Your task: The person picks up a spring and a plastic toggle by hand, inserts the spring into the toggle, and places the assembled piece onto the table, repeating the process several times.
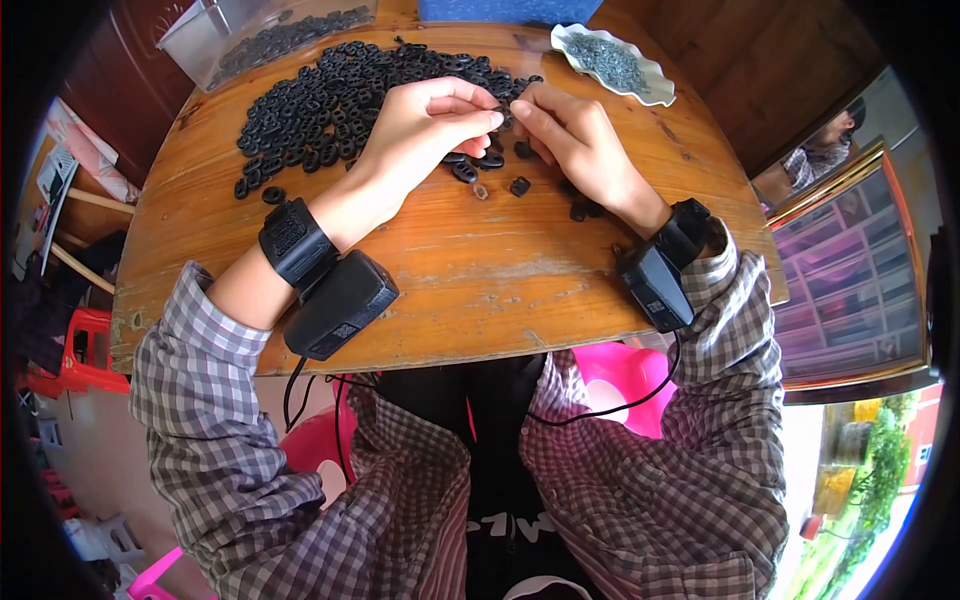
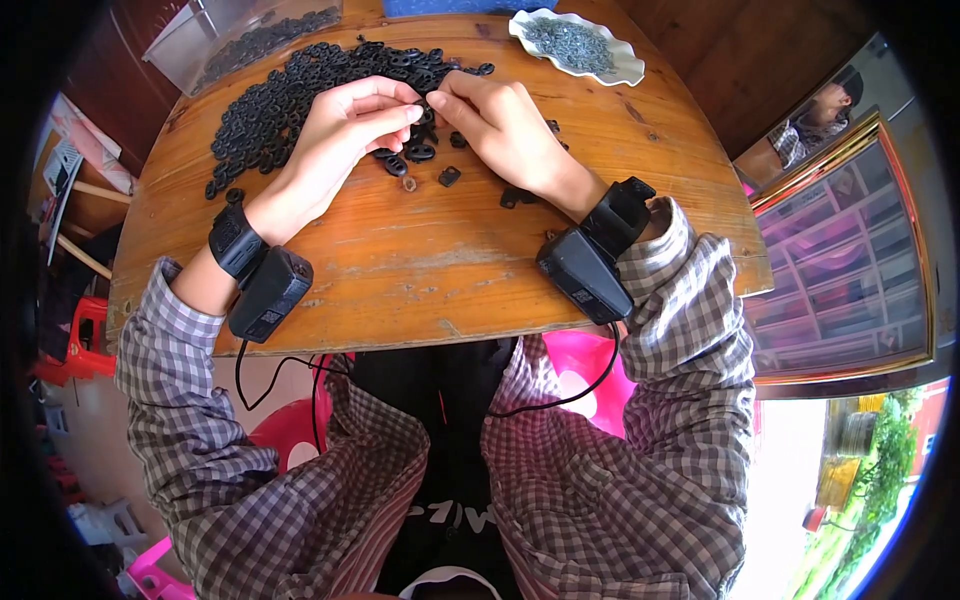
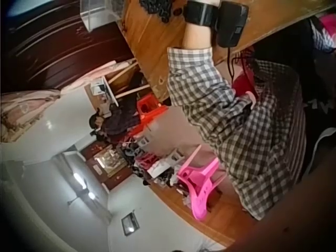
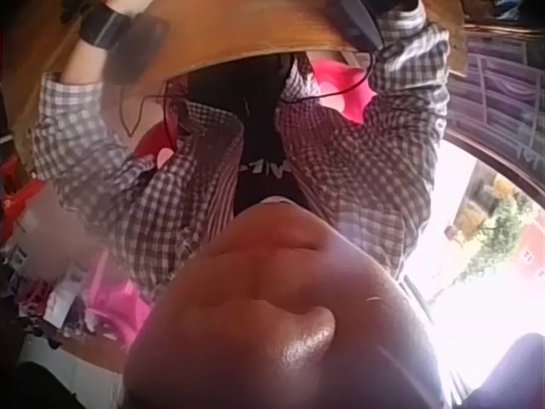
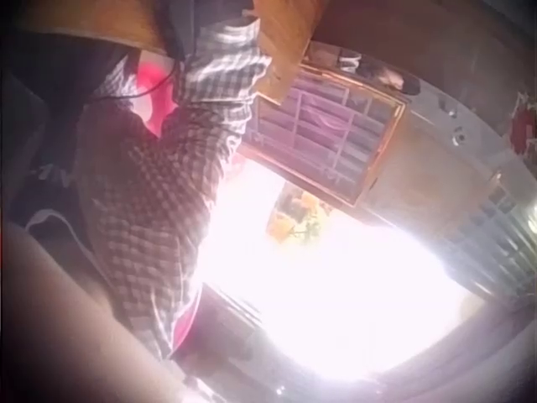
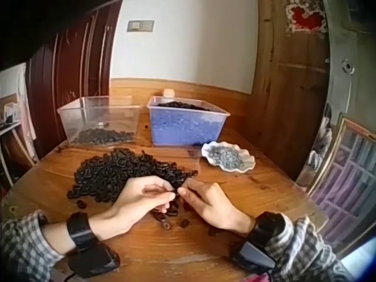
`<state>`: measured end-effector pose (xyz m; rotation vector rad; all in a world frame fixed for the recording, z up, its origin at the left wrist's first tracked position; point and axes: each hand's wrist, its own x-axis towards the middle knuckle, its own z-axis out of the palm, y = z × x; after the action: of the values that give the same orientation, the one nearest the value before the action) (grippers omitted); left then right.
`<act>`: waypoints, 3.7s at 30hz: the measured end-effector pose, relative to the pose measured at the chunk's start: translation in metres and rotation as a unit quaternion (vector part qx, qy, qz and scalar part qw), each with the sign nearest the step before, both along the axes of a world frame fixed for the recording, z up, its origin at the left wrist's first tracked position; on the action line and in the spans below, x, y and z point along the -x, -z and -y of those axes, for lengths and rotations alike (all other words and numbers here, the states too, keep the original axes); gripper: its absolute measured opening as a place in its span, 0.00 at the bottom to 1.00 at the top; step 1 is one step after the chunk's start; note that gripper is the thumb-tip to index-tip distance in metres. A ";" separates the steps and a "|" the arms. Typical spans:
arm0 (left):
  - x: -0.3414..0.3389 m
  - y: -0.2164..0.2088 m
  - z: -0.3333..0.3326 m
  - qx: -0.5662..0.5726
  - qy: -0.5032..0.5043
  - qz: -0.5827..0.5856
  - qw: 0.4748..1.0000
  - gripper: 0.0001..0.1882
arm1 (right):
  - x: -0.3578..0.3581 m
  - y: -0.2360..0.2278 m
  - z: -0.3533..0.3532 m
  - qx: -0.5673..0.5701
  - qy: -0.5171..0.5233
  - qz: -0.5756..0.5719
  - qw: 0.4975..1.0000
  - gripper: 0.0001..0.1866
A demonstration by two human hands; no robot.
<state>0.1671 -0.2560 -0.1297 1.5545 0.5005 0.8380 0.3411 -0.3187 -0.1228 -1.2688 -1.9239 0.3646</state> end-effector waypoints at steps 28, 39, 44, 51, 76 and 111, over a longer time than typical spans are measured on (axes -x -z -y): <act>0.000 0.001 0.000 -0.049 0.016 -0.007 0.999 0.08 | -0.006 0.003 -0.002 0.007 -0.036 0.014 0.999 0.07; 0.004 0.007 -0.010 0.025 -0.066 0.057 0.996 0.07 | 0.001 0.000 0.001 -0.028 -0.024 0.072 0.997 0.09; 0.005 0.006 -0.011 0.054 -0.057 0.082 0.994 0.09 | 0.003 0.005 0.000 -0.025 -0.087 0.113 0.989 0.12; 0.005 0.003 -0.008 0.041 -0.051 0.076 0.995 0.09 | 0.001 0.009 -0.002 -0.061 -0.024 0.078 0.995 0.09; 0.003 0.005 -0.007 -0.021 0.008 0.044 0.999 0.12 | -0.005 0.005 -0.006 -0.090 0.097 0.016 0.991 0.10; 0.005 -0.002 0.001 -0.043 -0.078 0.022 0.996 0.11 | -0.006 0.001 -0.005 0.033 -0.024 -0.154 0.987 0.12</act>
<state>0.1621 -0.2567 -0.1279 1.5869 0.5658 1.0241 0.3471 -0.3137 -0.1241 -1.1353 -1.6924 0.6168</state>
